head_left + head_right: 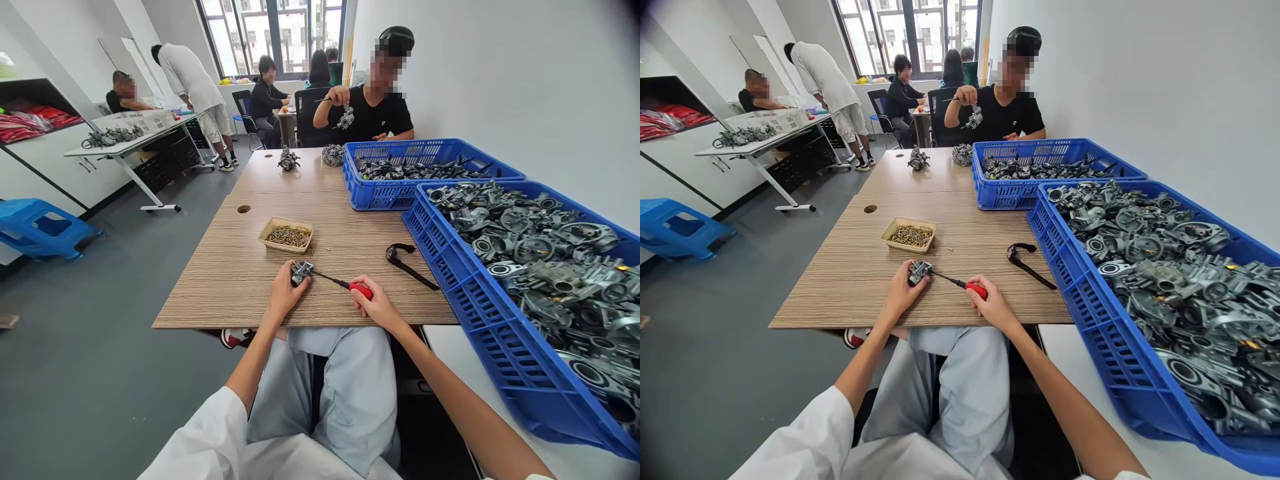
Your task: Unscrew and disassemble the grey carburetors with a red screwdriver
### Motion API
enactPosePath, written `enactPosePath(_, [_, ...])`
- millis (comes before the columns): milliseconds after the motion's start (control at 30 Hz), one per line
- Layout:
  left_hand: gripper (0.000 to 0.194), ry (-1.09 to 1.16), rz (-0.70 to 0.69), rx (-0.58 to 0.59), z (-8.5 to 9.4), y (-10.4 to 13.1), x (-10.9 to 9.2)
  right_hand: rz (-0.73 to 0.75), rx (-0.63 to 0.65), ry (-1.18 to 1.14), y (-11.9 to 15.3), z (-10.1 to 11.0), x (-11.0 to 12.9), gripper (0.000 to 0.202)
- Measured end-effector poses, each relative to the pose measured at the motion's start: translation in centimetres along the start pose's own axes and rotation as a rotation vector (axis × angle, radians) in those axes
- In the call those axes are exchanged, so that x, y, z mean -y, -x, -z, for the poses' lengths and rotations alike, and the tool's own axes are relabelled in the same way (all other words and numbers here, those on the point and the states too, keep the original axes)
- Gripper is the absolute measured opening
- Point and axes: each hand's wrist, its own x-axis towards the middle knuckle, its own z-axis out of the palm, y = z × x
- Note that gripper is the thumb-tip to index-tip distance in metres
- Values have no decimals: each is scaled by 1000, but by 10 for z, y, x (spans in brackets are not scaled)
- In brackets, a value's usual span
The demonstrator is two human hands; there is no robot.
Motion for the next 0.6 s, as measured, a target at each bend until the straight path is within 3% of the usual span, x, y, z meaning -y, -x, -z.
enactPosePath(267, [36,-6,8,2,0,0,0,22,-27,66,2,-4,1,32])
enactPosePath(467, [40,28,-7,-12,1,0,1,208,-132,295,4,-8,4,21])
enactPosePath(600, [38,24,-2,-2,0,0,5,186,-124,286,4,-9,3,23])
